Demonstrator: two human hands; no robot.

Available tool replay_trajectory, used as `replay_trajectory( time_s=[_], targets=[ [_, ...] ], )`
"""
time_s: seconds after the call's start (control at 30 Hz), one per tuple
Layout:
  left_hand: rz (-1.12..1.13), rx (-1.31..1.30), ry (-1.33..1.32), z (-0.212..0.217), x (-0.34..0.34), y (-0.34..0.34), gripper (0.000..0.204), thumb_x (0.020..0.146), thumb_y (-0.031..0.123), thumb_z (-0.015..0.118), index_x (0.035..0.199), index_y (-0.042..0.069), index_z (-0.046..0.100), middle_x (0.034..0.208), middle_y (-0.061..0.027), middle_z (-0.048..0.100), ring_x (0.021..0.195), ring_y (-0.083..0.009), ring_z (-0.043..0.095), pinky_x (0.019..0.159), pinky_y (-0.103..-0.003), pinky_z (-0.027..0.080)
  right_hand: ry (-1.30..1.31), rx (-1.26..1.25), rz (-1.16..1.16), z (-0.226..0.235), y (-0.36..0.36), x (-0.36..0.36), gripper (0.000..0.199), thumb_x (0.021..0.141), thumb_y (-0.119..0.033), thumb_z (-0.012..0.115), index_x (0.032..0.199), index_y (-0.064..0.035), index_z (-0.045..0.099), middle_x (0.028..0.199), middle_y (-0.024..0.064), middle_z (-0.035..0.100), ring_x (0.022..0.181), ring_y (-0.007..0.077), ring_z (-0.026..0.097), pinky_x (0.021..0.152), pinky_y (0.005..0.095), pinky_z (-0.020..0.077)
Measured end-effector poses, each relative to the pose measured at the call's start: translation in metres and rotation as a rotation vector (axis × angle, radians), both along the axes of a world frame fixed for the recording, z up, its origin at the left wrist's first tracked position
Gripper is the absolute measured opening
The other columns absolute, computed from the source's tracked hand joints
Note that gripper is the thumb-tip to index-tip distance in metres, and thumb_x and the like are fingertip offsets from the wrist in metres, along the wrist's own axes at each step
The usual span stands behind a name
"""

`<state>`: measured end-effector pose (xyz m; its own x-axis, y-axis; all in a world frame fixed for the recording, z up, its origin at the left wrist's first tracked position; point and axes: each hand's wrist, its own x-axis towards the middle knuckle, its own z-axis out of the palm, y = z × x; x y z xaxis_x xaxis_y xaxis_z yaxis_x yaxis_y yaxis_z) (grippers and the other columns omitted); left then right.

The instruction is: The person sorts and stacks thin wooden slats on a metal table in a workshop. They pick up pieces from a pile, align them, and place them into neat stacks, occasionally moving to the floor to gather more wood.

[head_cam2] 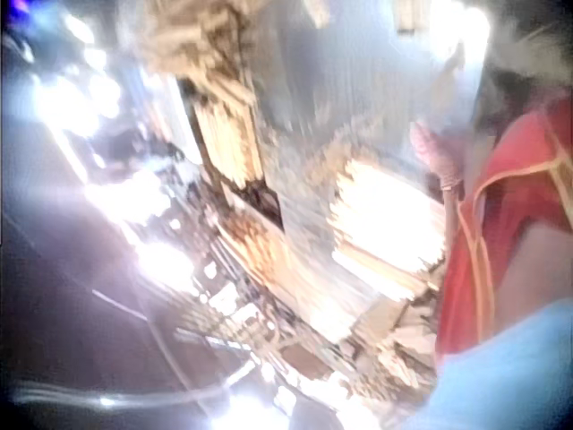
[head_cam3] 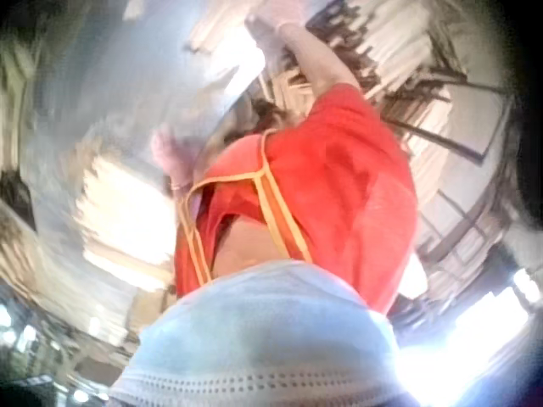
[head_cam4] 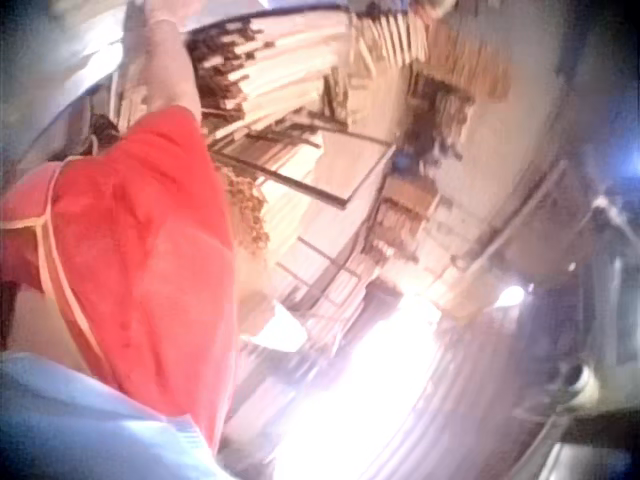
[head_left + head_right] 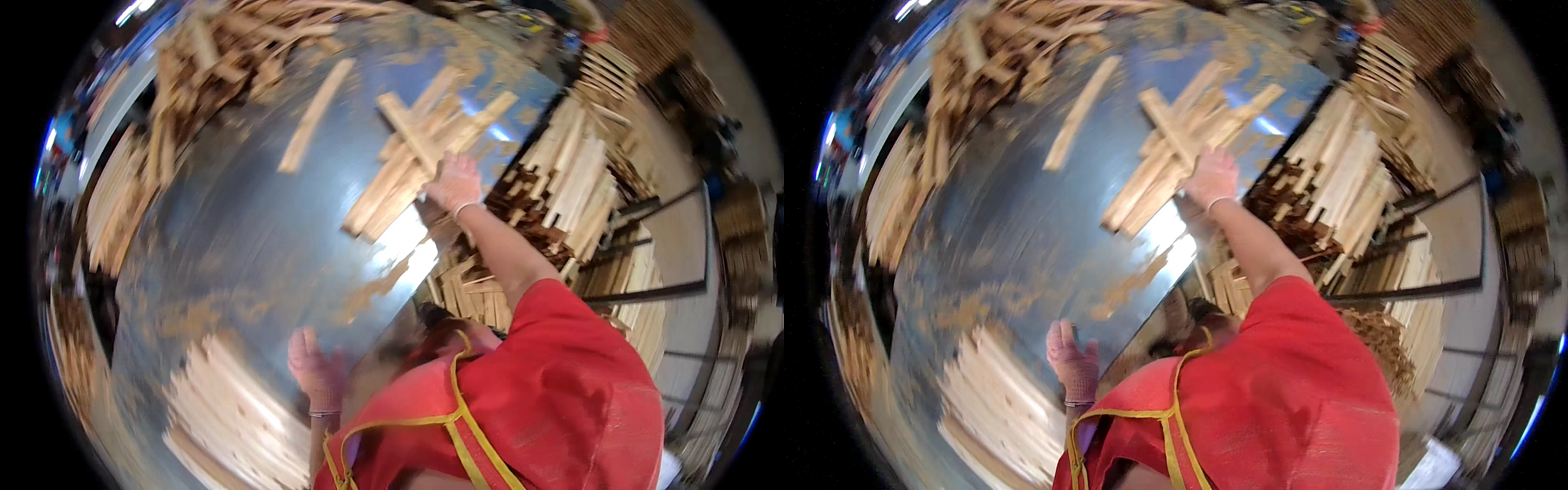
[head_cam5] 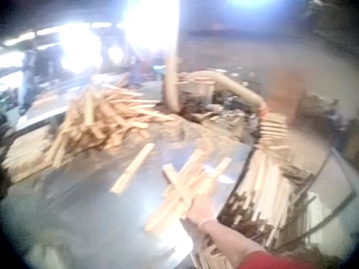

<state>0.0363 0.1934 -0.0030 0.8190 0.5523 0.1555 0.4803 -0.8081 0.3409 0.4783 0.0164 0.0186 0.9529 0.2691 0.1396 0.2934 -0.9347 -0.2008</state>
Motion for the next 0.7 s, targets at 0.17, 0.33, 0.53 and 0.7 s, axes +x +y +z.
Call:
replay_trajectory(
  time_s=[0.17, 0.33, 0.53, 0.7],
  targets=[
    [-0.293, 0.019, 0.151, 0.038, 0.202, -0.008, 0.072, 0.072, 0.024, 0.081, 0.135, 0.003, 0.053, 0.133, -0.0203, 0.057, 0.123, -0.042, 0.054, 0.105, -0.052, 0.045, 0.418, 0.329, -0.104, -0.054, -0.029, 0.026, 0.082, 0.081, -0.024, 0.069, 0.155, 0.001, 0.041, 0.154, 0.0299, 0.048, 0.138, 0.0433, 0.054, 0.114, 0.0476, 0.0483],
    [-0.525, 0.038, 0.302, -0.001, 0.337, -0.044, 0.074, 0.076, 0.034, 0.083, 0.136, 0.004, 0.052, 0.133, -0.0183, 0.055, 0.125, -0.0381, 0.053, 0.106, -0.05, 0.043, 0.723, 0.739, -0.081, -0.032, -0.046, 0.023, 0.087, 0.081, -0.017, 0.073, 0.159, -0.0048, 0.035, 0.13, 0.0314, 0.062, 0.115, 0.0442, 0.068, 0.096, 0.0489, 0.0586],
    [-0.464, 0.104, 0.317, -0.025, 0.369, -0.017, 0.067, 0.08, 0.035, 0.079, 0.137, 0.005, 0.06, 0.123, -0.0178, 0.067, 0.117, -0.0395, 0.062, 0.1, -0.048, 0.05, 0.991, 1.488, -0.212, -0.022, -0.041, 0.045, 0.094, 0.088, -0.015, 0.078, 0.167, -0.0046, 0.029, 0.132, 0.0189, 0.066, 0.104, 0.0264, 0.068, 0.091, 0.0347, 0.0601],
    [-0.331, -1.305, 0.08, -0.014, 0.31, 0.018, 0.046, 0.091, 0.031, 0.065, 0.126, 0.002, 0.07, 0.108, -0.0106, 0.075, 0.097, -0.0213, 0.07, 0.089, -0.037, 0.054, 1.245, 1.707, -0.208, -0.027, -0.052, 0.052, 0.033, 0.087, -0.025, 0.073, 0.105, 0.001, 0.067, 0.085, 0.0103, 0.065, 0.079, 0.0235, 0.066, 0.074, 0.0386, 0.058]
  ],
)
